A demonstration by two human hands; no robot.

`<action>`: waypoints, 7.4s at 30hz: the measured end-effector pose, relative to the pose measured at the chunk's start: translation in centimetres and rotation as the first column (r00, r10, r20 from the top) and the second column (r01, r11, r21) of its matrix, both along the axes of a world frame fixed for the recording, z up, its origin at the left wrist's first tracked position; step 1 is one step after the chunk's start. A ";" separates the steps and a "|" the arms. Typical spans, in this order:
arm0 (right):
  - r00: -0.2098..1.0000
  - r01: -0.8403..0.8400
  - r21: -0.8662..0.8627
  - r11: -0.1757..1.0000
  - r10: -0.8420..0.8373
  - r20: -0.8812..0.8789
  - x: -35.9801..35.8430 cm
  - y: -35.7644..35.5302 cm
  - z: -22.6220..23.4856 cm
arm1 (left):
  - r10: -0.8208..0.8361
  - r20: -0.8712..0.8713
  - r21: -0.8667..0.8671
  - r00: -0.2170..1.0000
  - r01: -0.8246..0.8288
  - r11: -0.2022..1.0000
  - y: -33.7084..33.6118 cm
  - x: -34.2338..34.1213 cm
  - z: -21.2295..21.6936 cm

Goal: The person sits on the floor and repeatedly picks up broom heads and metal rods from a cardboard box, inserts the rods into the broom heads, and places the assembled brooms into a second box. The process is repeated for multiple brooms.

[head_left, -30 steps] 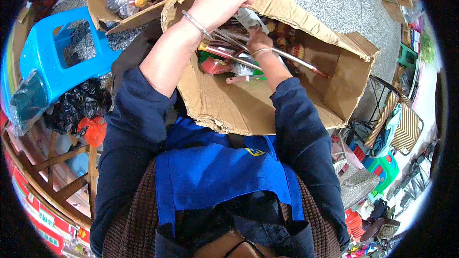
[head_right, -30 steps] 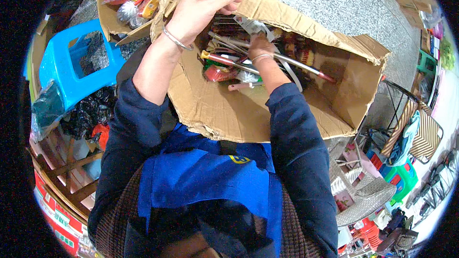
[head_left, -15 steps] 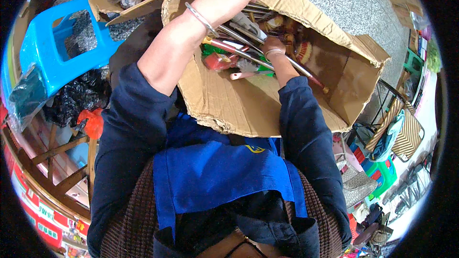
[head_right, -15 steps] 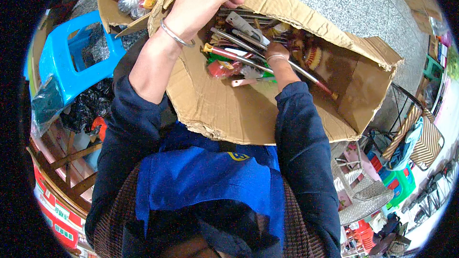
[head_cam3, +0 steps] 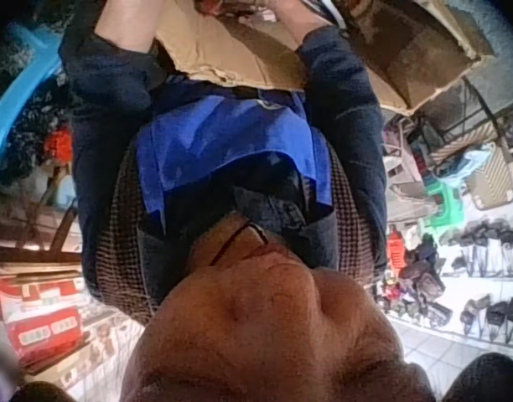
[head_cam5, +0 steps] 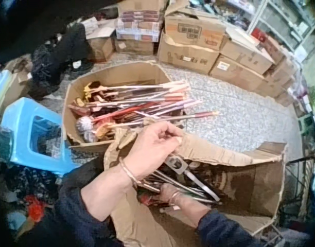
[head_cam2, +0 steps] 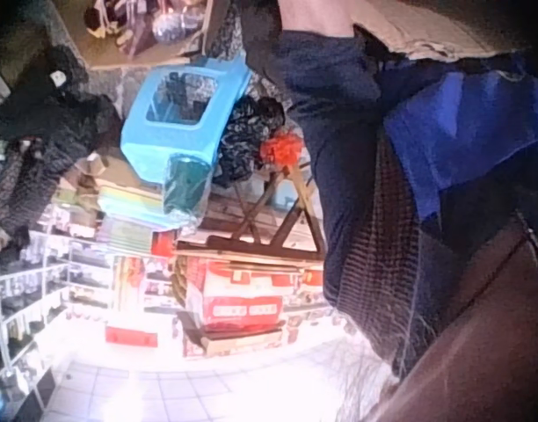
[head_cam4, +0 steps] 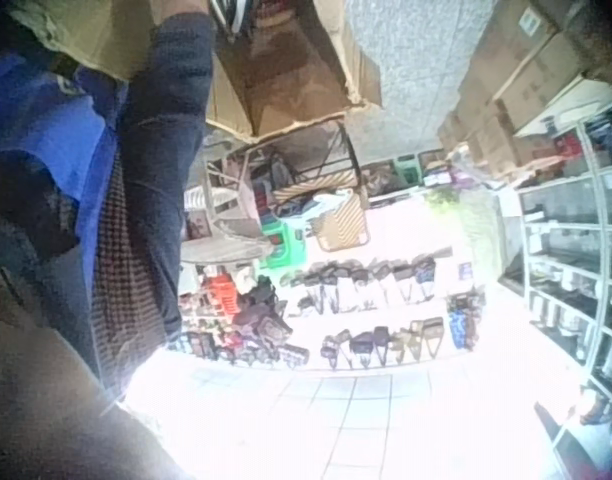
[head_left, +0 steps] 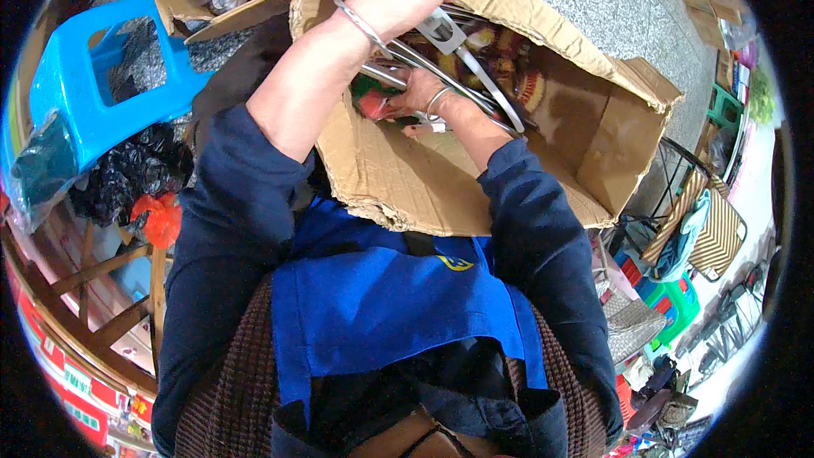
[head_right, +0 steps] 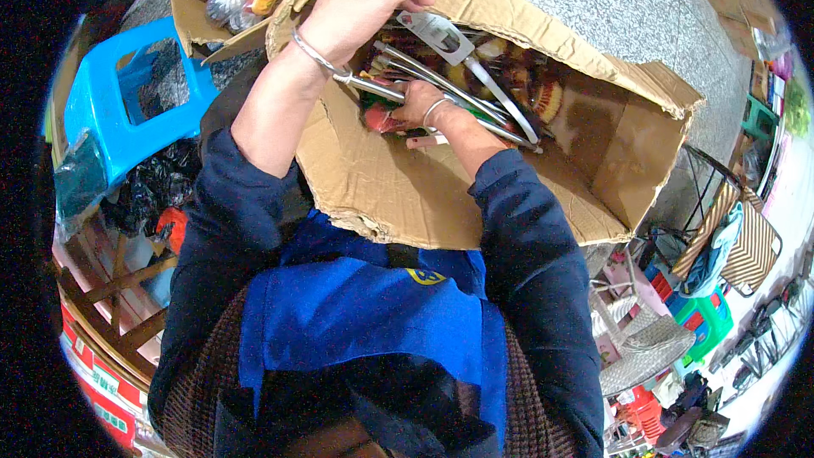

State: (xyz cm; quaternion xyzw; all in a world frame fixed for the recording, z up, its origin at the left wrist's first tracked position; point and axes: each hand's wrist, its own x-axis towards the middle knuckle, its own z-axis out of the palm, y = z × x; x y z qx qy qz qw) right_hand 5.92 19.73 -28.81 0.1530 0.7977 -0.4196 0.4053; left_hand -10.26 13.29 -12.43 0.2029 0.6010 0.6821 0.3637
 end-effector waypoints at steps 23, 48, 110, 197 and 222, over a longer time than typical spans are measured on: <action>0.813 -0.544 0.258 0.798 0.578 -0.072 3.8 -0.4 -2.7 | -0.016 -0.001 -0.040 1.000 0.016 0.999 -0.2 0.2 1.3; 0.925 -0.380 0.147 0.913 0.377 0.049 4.7 4.3 14.3 | -0.035 -0.088 -0.007 0.996 0.035 0.999 0.3 0.0 -0.8; 0.632 0.583 0.455 0.673 -0.024 -0.774 8.1 -1.2 33.5 | -0.163 0.442 0.688 0.882 -0.217 0.692 -1.9 -2.4 2.1; 0.624 0.601 0.334 0.726 -0.165 -0.764 9.8 -3.8 30.1 | -0.009 0.699 0.409 0.716 -0.388 0.826 -1.8 2.0 3.3; 0.579 0.749 0.221 0.624 -0.457 -0.675 9.4 -2.3 29.3 | 0.185 0.450 0.481 0.874 -0.412 0.774 -1.1 3.3 2.8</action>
